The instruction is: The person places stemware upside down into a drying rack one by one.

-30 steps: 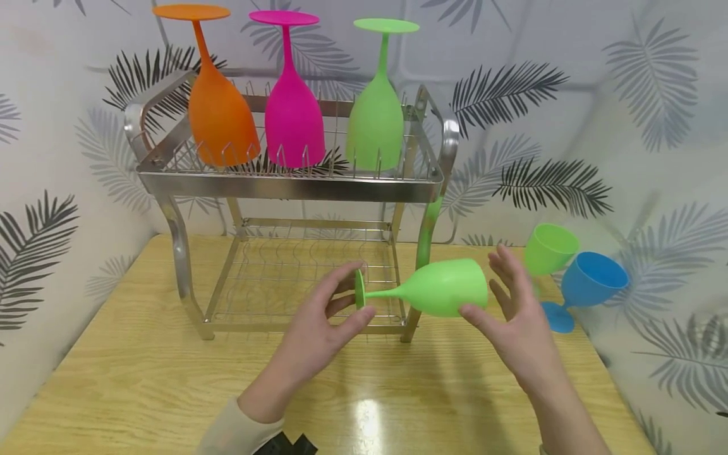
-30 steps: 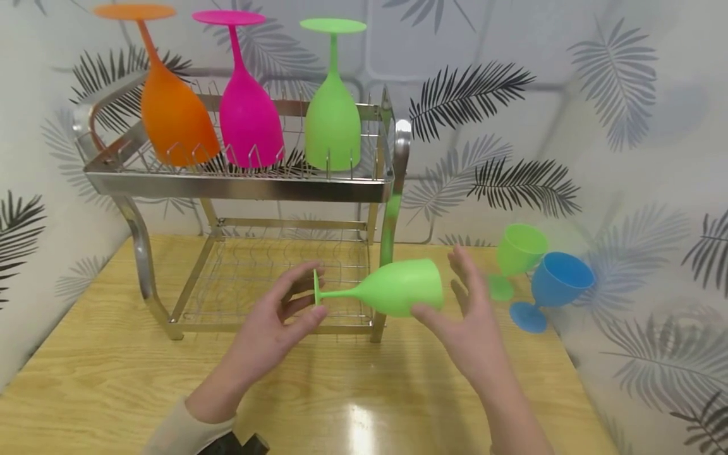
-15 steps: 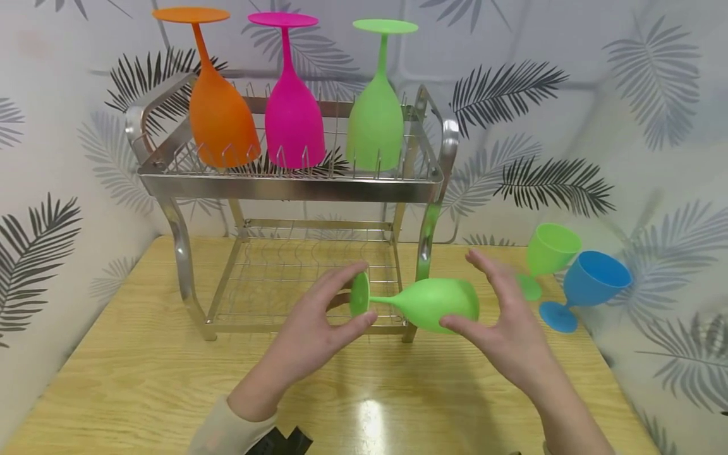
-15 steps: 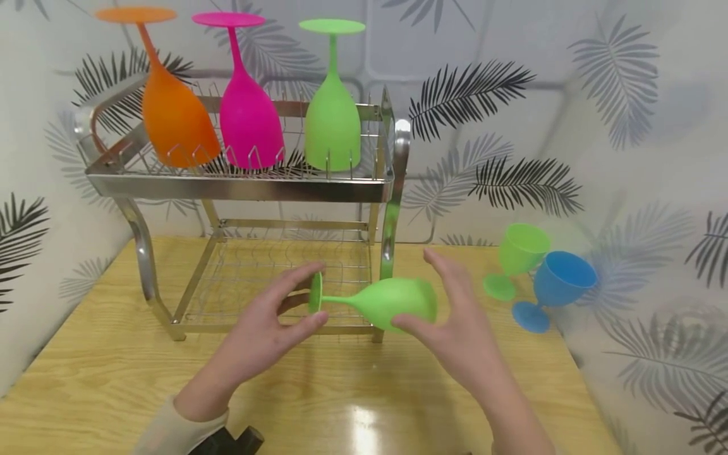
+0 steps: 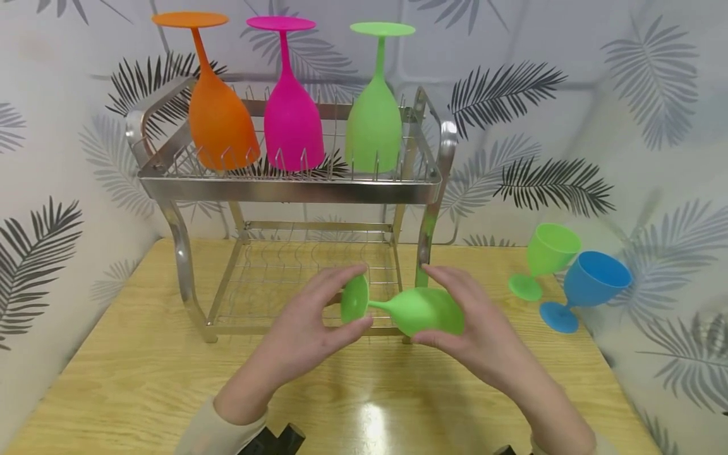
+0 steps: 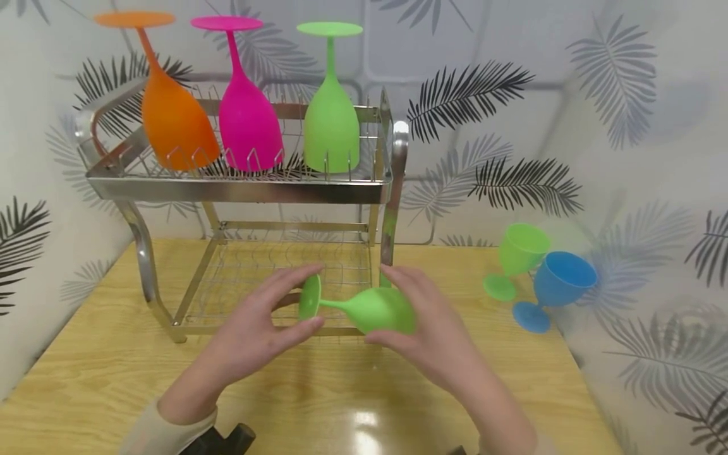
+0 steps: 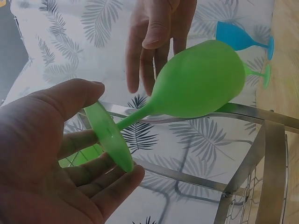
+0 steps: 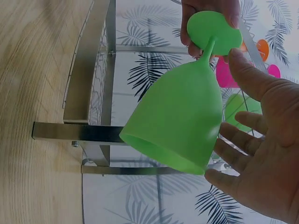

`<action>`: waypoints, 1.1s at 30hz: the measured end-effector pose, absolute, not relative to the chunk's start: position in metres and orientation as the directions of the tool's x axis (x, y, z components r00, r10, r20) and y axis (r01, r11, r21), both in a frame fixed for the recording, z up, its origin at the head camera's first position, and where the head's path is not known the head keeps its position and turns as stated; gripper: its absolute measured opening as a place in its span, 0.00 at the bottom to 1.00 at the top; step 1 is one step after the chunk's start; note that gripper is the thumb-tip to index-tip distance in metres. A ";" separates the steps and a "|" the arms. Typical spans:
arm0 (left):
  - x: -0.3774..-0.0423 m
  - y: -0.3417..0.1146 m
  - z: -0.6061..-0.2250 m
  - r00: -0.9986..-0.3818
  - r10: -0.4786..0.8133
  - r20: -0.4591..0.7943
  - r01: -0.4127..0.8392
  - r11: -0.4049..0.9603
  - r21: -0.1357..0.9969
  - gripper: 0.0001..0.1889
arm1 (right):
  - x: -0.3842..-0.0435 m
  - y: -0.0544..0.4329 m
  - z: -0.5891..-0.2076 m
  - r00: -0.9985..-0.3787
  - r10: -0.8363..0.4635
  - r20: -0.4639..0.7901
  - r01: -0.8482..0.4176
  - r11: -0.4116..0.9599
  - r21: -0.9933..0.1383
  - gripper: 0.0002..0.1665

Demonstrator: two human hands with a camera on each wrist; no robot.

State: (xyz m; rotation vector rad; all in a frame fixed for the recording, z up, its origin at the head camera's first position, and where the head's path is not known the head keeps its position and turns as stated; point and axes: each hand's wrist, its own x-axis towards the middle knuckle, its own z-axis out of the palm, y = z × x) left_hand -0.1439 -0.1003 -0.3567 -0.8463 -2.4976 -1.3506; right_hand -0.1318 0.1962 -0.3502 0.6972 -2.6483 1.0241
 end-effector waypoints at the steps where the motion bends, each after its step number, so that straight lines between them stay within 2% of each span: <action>1: -0.143 -0.101 -0.356 -0.820 0.401 0.408 0.562 0.431 0.706 0.40 | -0.132 0.194 -0.350 -0.862 -0.361 0.357 -0.507 0.645 -0.572 0.61; 8: -0.139 -0.105 -0.350 -0.821 0.418 0.390 0.562 0.467 0.683 0.39 | -0.135 0.181 -0.351 -0.854 -0.408 0.324 -0.520 0.653 -0.551 0.59; 23: -0.136 -0.112 -0.343 -0.783 0.458 0.421 0.618 0.491 0.614 0.39 | -0.137 0.163 -0.362 -0.869 -0.435 0.237 -0.490 0.694 -0.528 0.56; 33: -0.135 -0.116 -0.340 -0.793 0.466 0.392 0.602 0.506 0.618 0.38 | -0.137 0.155 -0.370 -0.848 -0.470 0.246 -0.527 0.697 -0.486 0.54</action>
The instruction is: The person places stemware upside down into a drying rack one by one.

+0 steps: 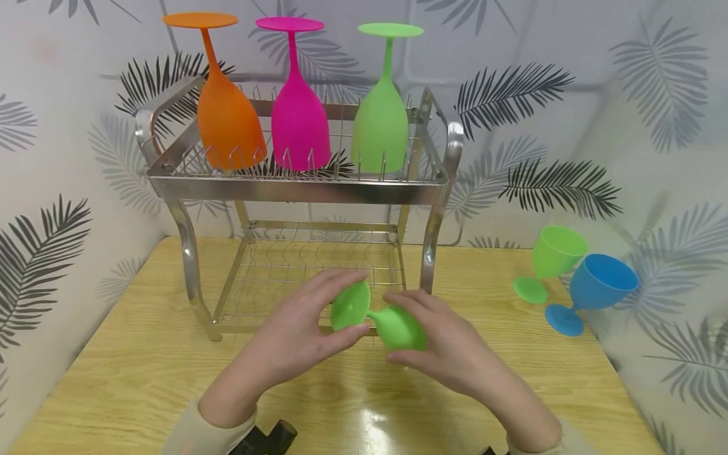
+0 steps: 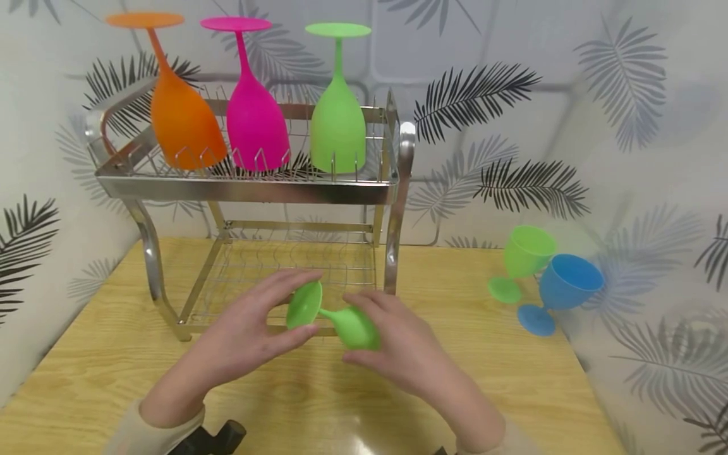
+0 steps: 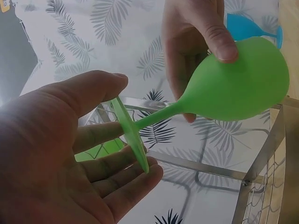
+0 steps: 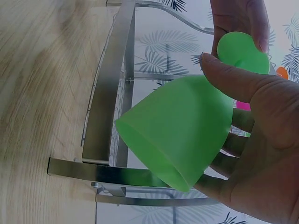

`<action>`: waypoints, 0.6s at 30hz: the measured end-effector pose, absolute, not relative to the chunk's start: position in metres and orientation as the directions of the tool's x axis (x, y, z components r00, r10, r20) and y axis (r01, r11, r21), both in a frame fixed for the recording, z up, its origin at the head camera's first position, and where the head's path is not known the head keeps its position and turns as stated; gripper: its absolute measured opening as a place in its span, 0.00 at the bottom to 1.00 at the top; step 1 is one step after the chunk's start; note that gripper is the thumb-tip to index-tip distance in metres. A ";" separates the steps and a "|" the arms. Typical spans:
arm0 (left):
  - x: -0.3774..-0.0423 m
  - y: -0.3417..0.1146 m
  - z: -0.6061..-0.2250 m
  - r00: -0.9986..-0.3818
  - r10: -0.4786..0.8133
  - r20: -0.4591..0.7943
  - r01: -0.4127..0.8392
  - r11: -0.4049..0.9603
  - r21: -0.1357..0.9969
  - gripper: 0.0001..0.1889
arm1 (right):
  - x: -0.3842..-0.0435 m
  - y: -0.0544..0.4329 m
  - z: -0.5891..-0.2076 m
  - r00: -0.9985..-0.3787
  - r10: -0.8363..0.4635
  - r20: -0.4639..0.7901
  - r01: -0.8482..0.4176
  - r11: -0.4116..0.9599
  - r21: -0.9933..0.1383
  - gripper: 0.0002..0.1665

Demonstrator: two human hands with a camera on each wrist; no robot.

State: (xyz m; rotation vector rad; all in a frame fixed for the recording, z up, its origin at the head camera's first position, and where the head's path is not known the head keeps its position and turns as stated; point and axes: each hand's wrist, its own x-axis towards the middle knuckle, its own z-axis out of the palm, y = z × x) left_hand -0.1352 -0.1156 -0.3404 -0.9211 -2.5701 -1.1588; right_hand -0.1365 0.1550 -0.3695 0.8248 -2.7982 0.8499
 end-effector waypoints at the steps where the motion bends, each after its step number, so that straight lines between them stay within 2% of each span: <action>1: -0.135 -0.116 -0.340 -0.793 0.466 0.392 0.603 0.506 0.617 0.38 | -0.136 0.154 -0.370 -0.846 -0.472 0.247 -0.530 0.698 -0.481 0.53; 7: -0.135 -0.118 -0.340 -0.784 0.469 0.406 0.617 0.522 0.588 0.38 | -0.136 0.150 -0.374 -0.845 -0.473 0.249 -0.533 0.706 -0.466 0.47; 18: -0.136 -0.122 -0.341 -0.784 0.465 0.411 0.619 0.534 0.576 0.36 | -0.138 0.144 -0.378 -0.845 -0.469 0.255 -0.533 0.704 -0.469 0.45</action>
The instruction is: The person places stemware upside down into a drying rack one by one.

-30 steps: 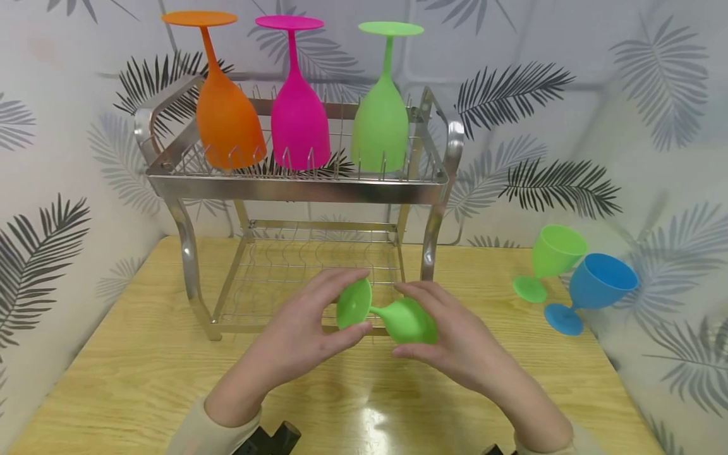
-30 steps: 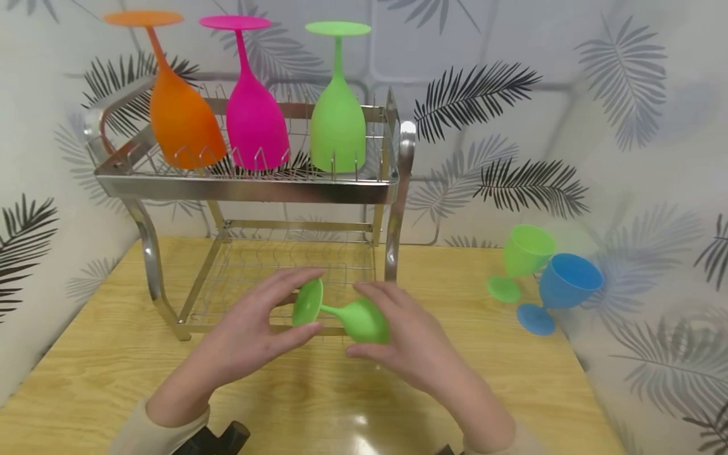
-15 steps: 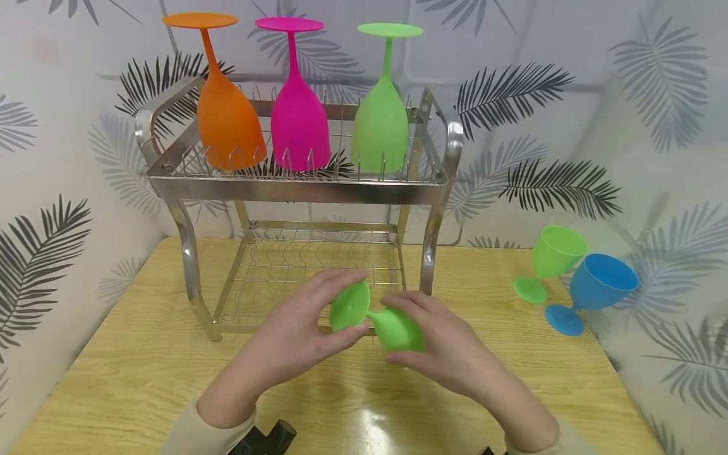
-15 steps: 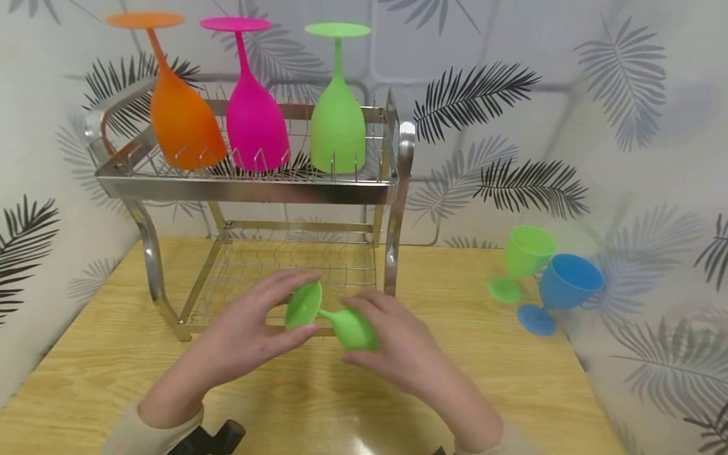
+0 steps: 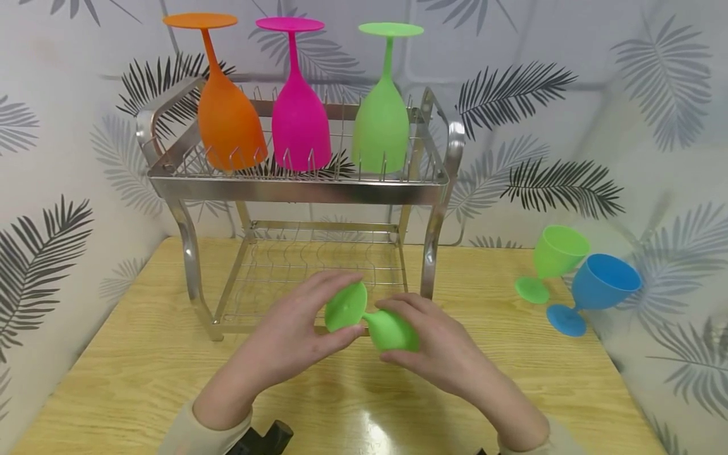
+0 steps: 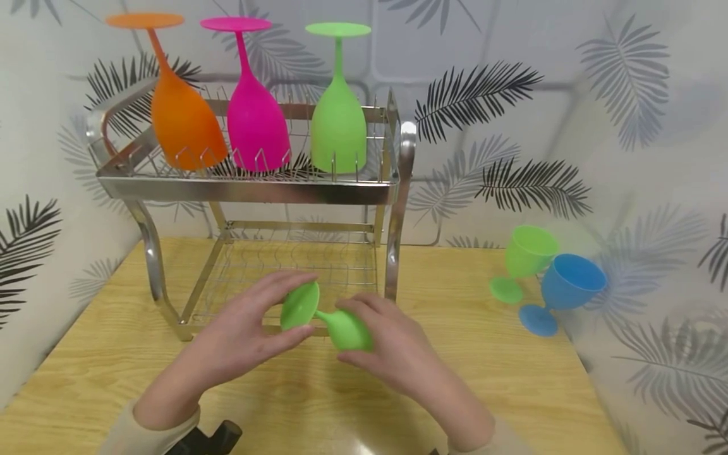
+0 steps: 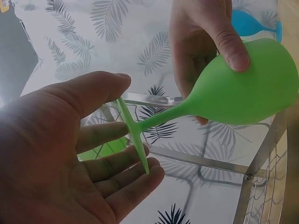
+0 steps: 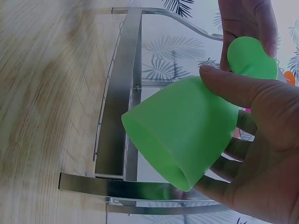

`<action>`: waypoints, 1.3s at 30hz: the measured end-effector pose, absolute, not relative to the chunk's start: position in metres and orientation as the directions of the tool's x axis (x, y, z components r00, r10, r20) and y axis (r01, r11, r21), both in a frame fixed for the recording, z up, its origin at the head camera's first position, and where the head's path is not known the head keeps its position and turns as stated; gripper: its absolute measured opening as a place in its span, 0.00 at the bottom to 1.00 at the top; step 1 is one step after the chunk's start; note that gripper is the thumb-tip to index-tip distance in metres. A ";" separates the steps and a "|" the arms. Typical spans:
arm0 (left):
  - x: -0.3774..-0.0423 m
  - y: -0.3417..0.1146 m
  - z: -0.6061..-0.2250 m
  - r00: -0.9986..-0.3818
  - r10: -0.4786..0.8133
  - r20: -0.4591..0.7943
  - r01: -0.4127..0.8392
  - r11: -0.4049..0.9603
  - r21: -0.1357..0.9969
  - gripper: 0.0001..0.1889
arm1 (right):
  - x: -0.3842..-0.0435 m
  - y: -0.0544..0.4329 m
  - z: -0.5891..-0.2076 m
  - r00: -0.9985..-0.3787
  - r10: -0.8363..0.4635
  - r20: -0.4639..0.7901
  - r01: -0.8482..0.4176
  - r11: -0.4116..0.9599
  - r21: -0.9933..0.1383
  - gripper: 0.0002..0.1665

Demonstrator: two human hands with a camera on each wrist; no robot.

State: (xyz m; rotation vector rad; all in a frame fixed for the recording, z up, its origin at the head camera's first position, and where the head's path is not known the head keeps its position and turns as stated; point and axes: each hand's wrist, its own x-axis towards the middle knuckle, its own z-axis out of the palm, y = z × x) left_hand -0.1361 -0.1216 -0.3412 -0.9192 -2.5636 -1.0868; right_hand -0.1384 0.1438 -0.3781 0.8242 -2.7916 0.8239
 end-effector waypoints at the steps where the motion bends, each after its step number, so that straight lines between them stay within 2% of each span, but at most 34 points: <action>1: -0.136 -0.122 -0.342 -0.785 0.464 0.411 0.618 0.535 0.576 0.36 | -0.139 0.143 -0.379 -0.843 -0.471 0.260 -0.537 0.702 -0.468 0.45; 16: -0.137 -0.130 -0.345 -0.812 0.416 0.410 0.582 0.513 0.632 0.40 | -0.146 0.132 -0.386 -0.846 -0.464 0.263 -0.529 0.672 -0.518 0.45; 24: -0.136 -0.137 -0.346 -0.844 0.371 0.388 0.536 0.550 0.640 0.44 | -0.152 0.127 -0.389 -0.844 -0.453 0.285 -0.532 0.648 -0.545 0.42; 39: -0.135 -0.162 -0.355 -0.868 0.282 0.409 0.493 0.594 0.636 0.46 | -0.162 0.111 -0.392 -0.853 -0.419 0.311 -0.516 0.592 -0.618 0.44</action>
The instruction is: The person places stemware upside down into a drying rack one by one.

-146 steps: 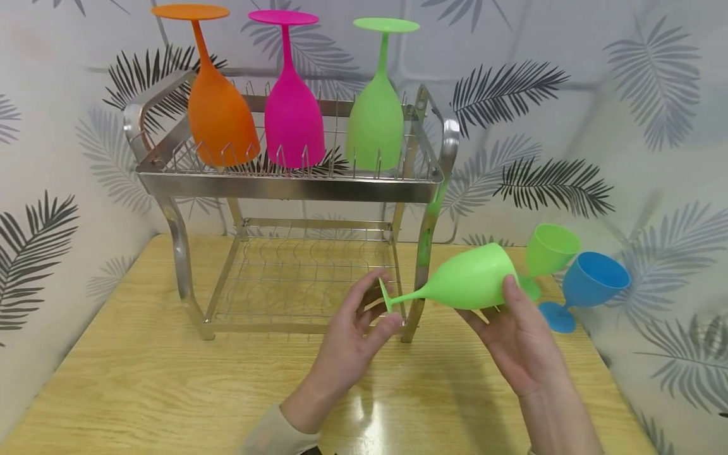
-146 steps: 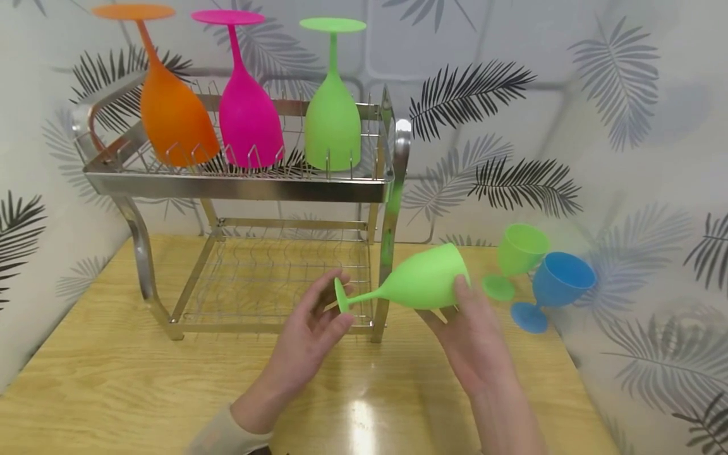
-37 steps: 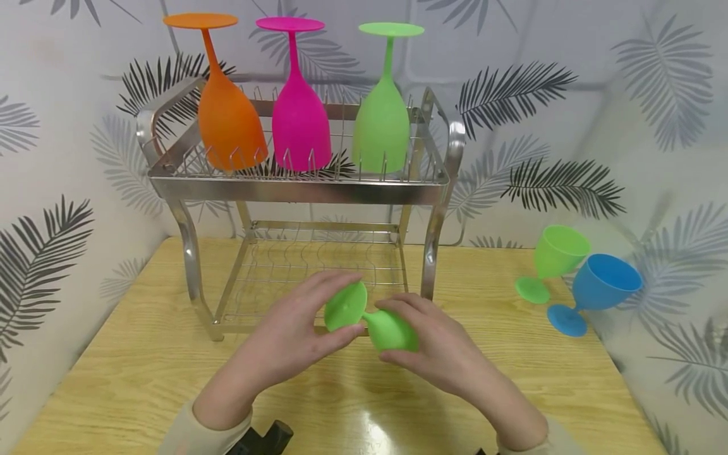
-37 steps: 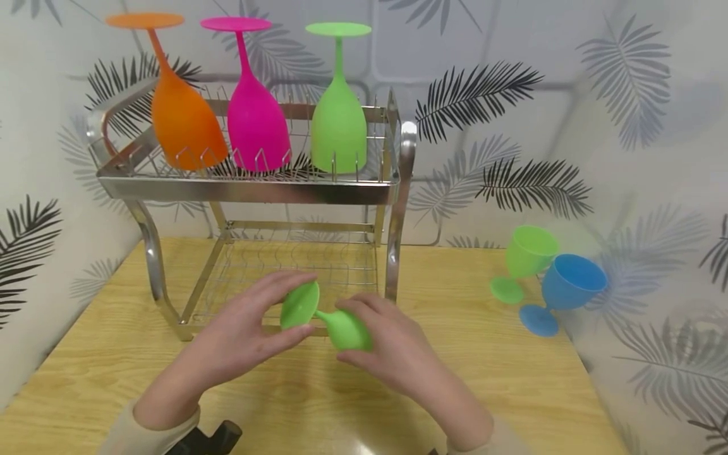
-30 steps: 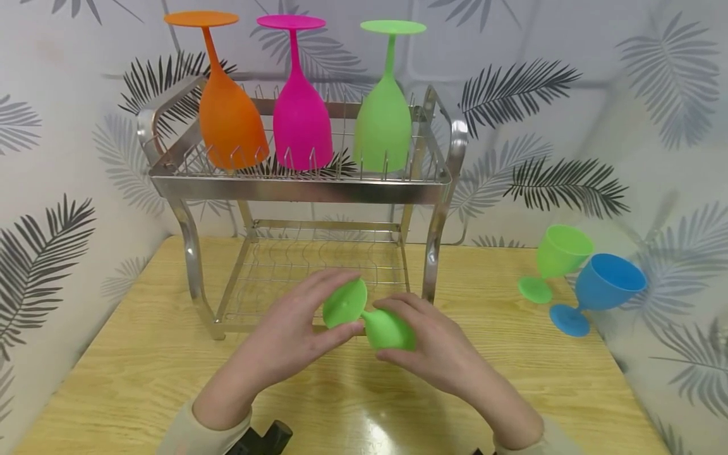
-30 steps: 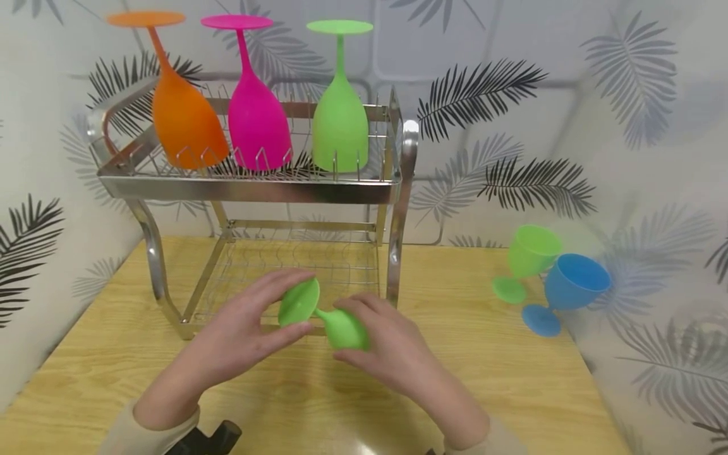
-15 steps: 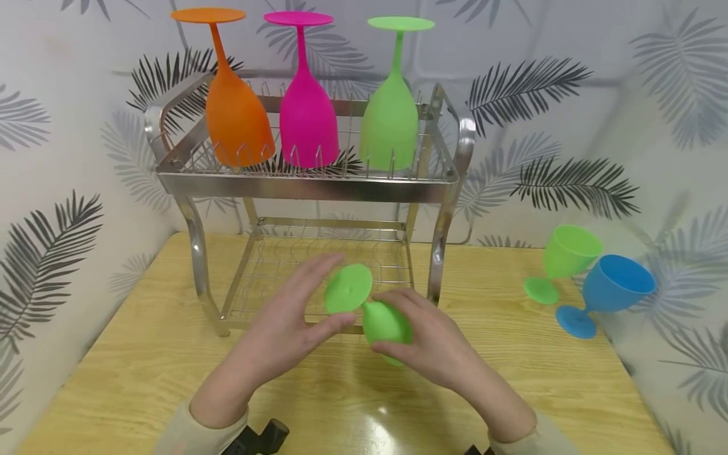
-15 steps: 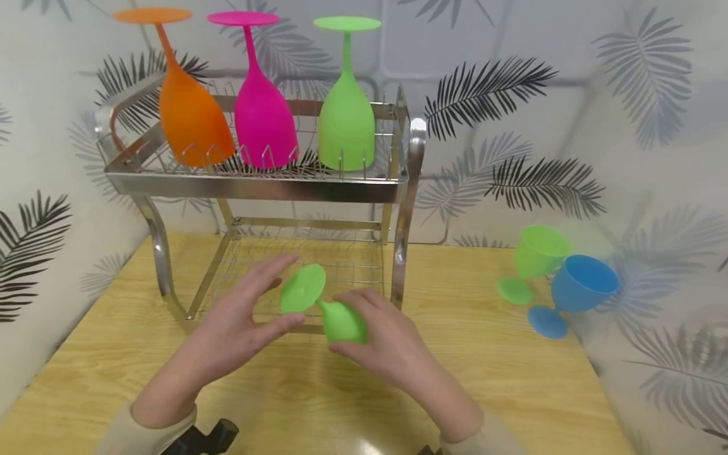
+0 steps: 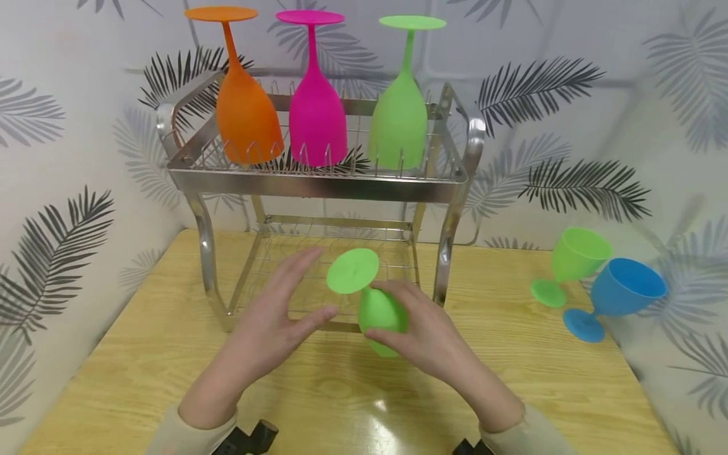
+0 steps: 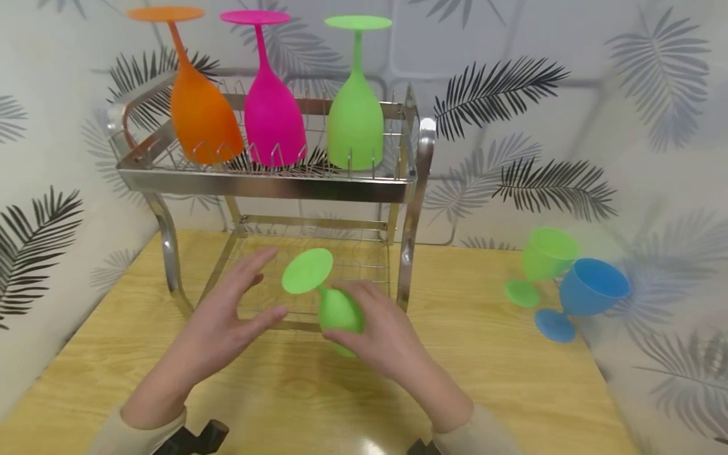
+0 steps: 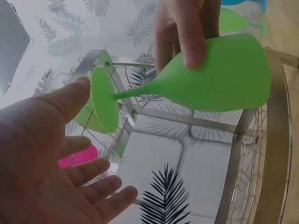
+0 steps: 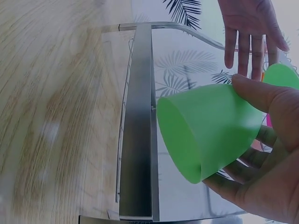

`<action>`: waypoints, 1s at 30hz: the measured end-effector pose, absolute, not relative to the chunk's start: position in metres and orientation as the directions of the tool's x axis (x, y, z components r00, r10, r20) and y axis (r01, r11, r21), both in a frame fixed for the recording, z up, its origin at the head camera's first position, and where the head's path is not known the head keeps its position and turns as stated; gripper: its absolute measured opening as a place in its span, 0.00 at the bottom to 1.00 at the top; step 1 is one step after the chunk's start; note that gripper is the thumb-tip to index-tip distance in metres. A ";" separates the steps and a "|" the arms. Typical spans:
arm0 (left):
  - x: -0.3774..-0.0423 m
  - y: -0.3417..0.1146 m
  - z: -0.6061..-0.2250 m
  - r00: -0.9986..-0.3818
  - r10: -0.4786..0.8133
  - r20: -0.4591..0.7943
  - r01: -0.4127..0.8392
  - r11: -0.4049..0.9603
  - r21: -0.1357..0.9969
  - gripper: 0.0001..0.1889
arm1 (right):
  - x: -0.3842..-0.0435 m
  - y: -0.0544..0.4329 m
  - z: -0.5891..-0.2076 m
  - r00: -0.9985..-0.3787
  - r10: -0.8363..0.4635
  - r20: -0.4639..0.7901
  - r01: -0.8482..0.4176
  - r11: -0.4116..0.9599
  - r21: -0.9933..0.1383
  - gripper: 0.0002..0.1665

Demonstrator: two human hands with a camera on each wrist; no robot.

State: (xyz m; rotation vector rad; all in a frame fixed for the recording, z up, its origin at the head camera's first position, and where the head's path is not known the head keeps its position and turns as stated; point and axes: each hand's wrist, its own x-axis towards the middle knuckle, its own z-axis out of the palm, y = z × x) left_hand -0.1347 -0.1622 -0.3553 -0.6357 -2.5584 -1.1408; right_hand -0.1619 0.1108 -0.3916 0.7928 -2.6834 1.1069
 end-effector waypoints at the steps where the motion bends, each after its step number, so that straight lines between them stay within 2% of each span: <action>1: -0.135 -0.164 -0.356 -0.868 0.277 0.412 0.492 0.594 0.636 0.46 | -0.163 0.110 -0.392 -0.854 -0.415 0.314 -0.516 0.589 -0.622 0.44; 7: -0.133 -0.173 -0.363 -0.876 0.232 0.422 0.470 0.603 0.644 0.42 | -0.167 0.102 -0.391 -0.866 -0.382 0.322 -0.496 0.581 -0.645 0.44; 17: -0.134 -0.191 -0.382 -0.852 0.137 0.506 0.445 0.699 0.560 0.39 | -0.177 0.087 -0.398 -0.894 -0.321 0.314 -0.444 0.528 -0.724 0.45; 25: -0.132 -0.205 -0.395 -0.849 0.070 0.524 0.404 0.723 0.560 0.38 | -0.190 0.069 -0.404 -0.897 -0.305 0.321 -0.434 0.469 -0.769 0.45; 30: -0.130 -0.213 -0.403 -0.818 0.008 0.575 0.408 0.712 0.571 0.35 | -0.197 0.057 -0.406 -0.906 -0.293 0.305 -0.414 0.470 -0.779 0.46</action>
